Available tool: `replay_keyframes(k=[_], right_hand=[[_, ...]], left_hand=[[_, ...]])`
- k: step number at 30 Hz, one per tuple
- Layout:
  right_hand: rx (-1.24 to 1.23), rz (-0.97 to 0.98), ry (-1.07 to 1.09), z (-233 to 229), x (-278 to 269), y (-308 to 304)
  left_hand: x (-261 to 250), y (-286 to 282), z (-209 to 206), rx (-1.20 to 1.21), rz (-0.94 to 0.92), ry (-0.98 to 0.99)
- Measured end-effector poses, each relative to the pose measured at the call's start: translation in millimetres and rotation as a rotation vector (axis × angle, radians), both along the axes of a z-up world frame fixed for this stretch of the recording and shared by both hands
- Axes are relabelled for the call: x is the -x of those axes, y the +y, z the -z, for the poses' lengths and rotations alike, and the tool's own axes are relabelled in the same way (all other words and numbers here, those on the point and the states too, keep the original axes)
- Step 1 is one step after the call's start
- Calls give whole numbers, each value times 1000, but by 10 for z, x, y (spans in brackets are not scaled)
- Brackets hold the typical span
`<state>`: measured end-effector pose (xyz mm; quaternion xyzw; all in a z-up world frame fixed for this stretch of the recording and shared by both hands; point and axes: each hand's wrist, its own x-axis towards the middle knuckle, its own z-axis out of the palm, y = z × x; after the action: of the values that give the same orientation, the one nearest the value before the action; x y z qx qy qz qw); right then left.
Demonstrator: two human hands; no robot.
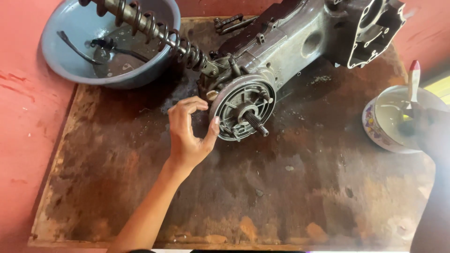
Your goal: The person cleans a disassembled engine block and camshaft using a brush and a liquid from a bowl. They scrub various surfaces of the engine block and the camshaft, dipping the brush into the liquid repeatedly. The person also rotates the camshaft and repositions the engine block on the workbench during the cleaning process.
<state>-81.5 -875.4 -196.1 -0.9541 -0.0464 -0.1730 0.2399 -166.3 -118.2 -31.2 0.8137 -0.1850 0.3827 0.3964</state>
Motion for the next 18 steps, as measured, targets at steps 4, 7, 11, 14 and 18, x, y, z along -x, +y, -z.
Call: replay_keyframes(k=[4,7,11,14,18], right_hand=[[16,53,4,-656,153,1264],[197,26,215,-1207,353,1807],[215,287,237,-1515,329,2271],[323,347,106,-1451,196,2224],[256,306,128,-1300,68,2024]], left_hand=[[79,73,10,-26,-21,38],[96,43,33,-74,-3,65],[58,50,66,-144,-26,5],[18,64,73,-156,-34,-24],[14,95,102,-126,-15,-28]])
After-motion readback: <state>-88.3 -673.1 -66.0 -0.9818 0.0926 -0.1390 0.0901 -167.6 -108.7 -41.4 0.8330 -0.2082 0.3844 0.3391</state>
